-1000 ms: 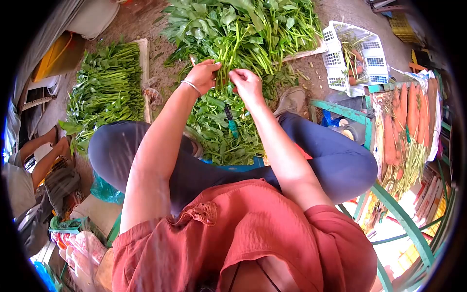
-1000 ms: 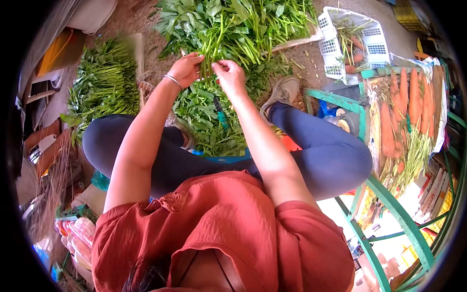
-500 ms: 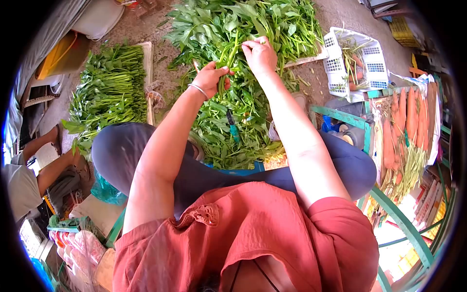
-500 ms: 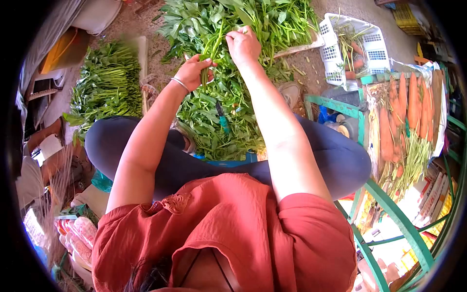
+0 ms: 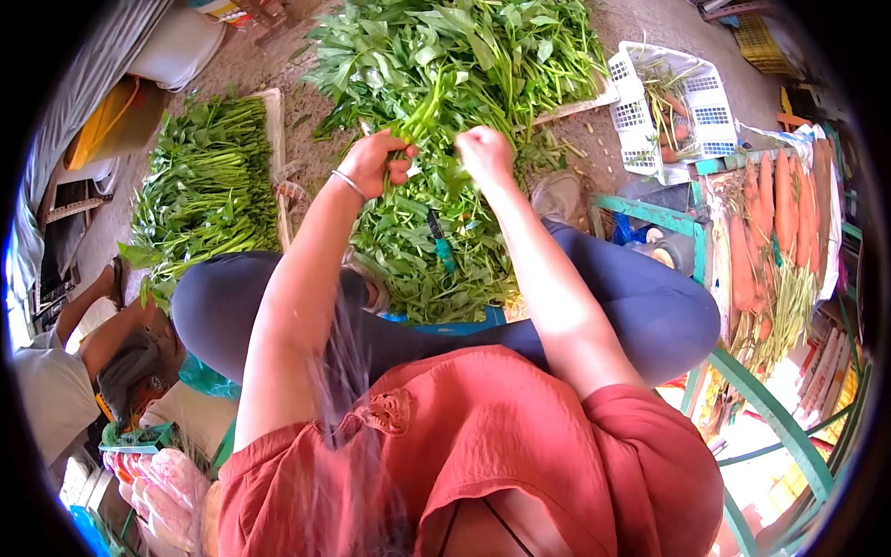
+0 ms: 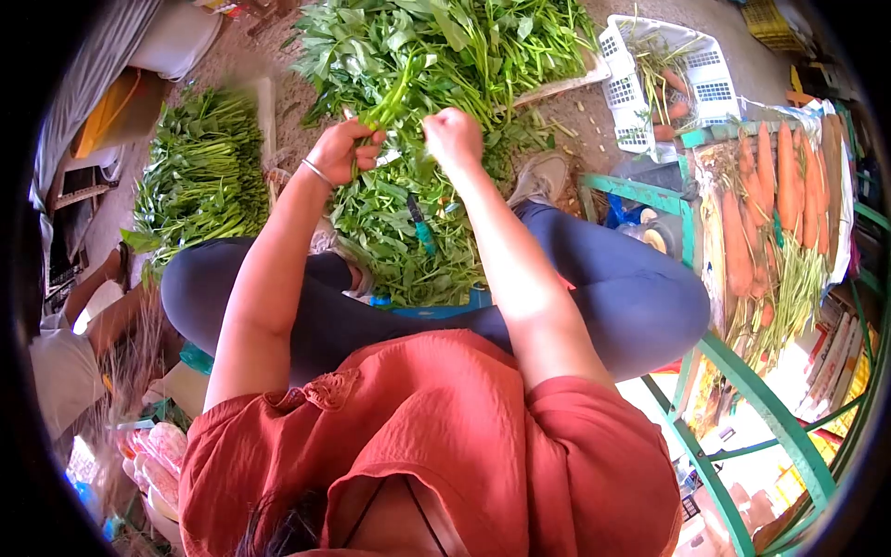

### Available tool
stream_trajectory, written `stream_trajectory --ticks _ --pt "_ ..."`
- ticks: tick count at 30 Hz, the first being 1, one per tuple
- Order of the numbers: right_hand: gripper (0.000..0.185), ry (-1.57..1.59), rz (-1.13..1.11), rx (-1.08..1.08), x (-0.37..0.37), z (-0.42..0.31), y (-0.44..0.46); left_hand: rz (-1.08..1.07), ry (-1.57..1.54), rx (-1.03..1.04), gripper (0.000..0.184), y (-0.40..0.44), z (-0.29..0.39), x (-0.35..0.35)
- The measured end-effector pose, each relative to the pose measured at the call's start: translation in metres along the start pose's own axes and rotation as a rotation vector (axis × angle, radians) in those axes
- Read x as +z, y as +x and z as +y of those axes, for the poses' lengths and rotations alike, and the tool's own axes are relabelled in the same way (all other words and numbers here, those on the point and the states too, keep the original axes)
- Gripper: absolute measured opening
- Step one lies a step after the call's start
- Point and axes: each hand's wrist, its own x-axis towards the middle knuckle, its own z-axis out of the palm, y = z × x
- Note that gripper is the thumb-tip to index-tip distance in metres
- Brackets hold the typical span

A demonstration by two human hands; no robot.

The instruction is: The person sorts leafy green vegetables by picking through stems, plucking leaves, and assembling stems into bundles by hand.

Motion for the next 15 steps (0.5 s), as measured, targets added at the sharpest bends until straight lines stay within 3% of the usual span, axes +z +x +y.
stream_trajectory --ticks 2,4,6,9,12,15 --pt "0.017 -0.028 0.320 -0.197 -0.012 0.020 0.012 -0.135 0.135 -0.121 0.002 -0.005 -0.001 0.001" --pt "0.018 -0.017 0.564 -0.343 -0.024 0.017 0.013 -0.141 0.129 -0.156 0.006 -0.008 0.001 0.004" --pt "0.024 -0.064 0.611 -0.279 -0.035 0.028 0.016 -0.207 -0.076 -0.126 0.012 -0.012 0.011 0.006" --pt "0.036 -0.027 0.537 -0.010 -0.056 0.052 0.032 -0.203 -0.002 -0.131 0.019 -0.008 0.010 0.003" --pt "0.029 -0.145 0.627 -0.035 -0.059 0.058 0.049 -0.230 0.088 -0.122 0.032 -0.006 0.008 0.001" --pt "0.023 -0.125 0.466 -0.225 -0.052 0.043 0.066 -0.199 0.043 0.003 0.029 -0.014 0.016 0.007"
